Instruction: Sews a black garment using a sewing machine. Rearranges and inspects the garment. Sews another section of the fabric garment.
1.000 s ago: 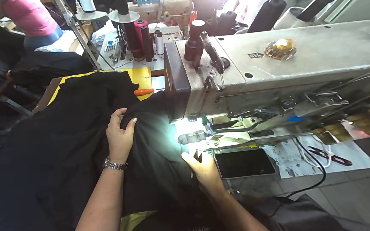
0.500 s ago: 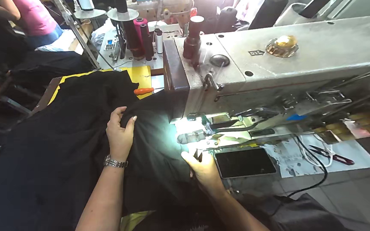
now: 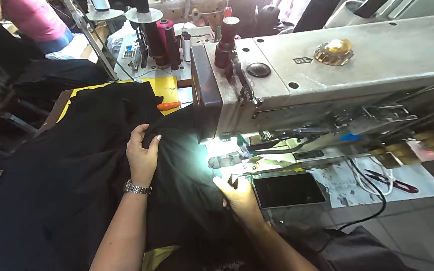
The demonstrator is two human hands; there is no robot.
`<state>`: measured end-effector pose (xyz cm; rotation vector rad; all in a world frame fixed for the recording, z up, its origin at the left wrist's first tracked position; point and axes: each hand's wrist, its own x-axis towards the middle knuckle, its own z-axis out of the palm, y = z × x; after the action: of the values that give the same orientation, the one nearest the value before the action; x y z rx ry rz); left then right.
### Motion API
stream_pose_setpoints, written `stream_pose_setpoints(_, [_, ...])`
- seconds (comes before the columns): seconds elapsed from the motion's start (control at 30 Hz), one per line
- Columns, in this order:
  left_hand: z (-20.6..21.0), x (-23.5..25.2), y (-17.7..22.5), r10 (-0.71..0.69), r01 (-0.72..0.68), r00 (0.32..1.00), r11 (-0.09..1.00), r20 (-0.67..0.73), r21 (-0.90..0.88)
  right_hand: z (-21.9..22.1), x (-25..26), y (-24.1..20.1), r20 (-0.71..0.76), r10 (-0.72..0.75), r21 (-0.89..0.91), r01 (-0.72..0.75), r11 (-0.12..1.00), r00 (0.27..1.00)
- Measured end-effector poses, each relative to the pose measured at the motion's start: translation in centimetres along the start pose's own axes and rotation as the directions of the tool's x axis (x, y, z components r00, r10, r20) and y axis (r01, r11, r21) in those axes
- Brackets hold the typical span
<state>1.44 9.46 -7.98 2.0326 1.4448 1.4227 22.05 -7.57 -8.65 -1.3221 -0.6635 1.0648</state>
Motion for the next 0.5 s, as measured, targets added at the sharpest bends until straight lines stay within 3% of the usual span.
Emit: stream_pose_setpoints(0.5, [0.24, 0.20, -0.31, -0.016, 0.016, 1.000, 0.999, 0.023, 0.028, -0.10, 0.02, -0.08, 0.032, 0.026, 0.020, -0.026, 0.999, 0.999])
